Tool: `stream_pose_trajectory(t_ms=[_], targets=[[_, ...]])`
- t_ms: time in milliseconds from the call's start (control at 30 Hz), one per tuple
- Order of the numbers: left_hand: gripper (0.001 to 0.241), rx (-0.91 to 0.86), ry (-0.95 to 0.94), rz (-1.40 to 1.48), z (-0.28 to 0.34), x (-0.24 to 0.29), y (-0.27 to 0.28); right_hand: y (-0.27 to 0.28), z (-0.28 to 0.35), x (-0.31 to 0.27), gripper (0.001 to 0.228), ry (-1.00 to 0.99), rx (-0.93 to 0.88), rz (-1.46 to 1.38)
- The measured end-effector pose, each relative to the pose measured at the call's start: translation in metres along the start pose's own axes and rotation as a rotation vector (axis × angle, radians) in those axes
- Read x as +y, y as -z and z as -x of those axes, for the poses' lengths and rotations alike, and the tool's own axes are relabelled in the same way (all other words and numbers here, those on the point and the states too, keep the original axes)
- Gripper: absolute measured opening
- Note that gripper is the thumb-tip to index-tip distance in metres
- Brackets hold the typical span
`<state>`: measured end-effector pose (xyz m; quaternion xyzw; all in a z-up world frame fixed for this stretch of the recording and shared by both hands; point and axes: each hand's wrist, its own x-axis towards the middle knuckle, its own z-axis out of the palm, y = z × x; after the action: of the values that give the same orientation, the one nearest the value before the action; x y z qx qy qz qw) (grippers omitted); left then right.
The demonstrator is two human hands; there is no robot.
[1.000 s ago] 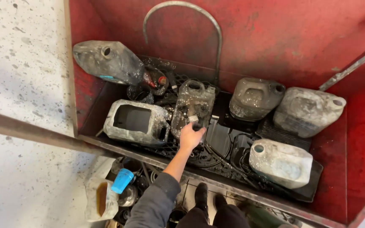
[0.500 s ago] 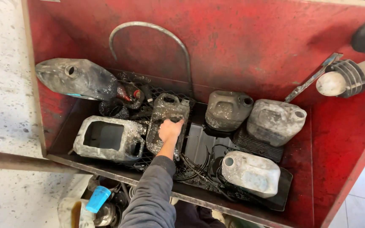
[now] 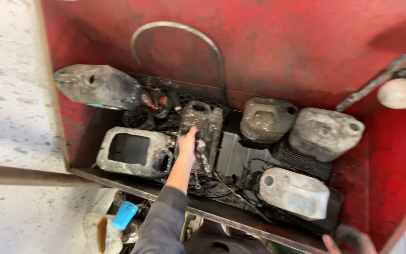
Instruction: The person cleans a small black car part by pouring liquid from a white jug into a red sink and scrubbing it with a brush. They then wipe the part dry with a black cloth while standing next to a white car, before returning to the sink to scrub it again.
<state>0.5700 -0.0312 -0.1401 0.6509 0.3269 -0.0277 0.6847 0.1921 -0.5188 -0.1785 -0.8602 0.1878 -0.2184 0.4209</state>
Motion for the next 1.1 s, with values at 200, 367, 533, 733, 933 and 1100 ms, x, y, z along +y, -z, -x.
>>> stream_pose_trajectory(t_ms=[200, 367, 533, 733, 933, 1100], targets=[[0.027, -0.357, 0.467, 0.572, 0.067, 0.036, 0.051, -0.011, -0.100, -0.172, 0.138, 0.271, -0.245, 0.513], [0.023, -0.393, 0.397, 0.561, 0.077, 0.012, 0.072, -0.036, -0.114, -0.178, 0.135, 0.001, -0.450, 0.153], [0.021, -0.413, 0.430, 0.497, 0.087, -0.009, 0.087, -0.044, -0.116, -0.185, 0.127, 0.019, -0.440, 0.384], [0.022, -0.412, 0.430, 0.432, 0.088, -0.010, 0.093, -0.041, -0.121, -0.173, 0.136, -0.060, -0.500, 0.203], [0.021, -0.371, 0.351, 0.357, 0.102, 0.004, 0.089, -0.043, -0.114, -0.200, 0.116, -0.063, -0.350, 0.353], [0.032, -0.557, 0.077, 0.129, 0.109, -0.008, 0.081, -0.022, -0.113, -0.206, 0.111, 0.114, -0.155, -0.100]])
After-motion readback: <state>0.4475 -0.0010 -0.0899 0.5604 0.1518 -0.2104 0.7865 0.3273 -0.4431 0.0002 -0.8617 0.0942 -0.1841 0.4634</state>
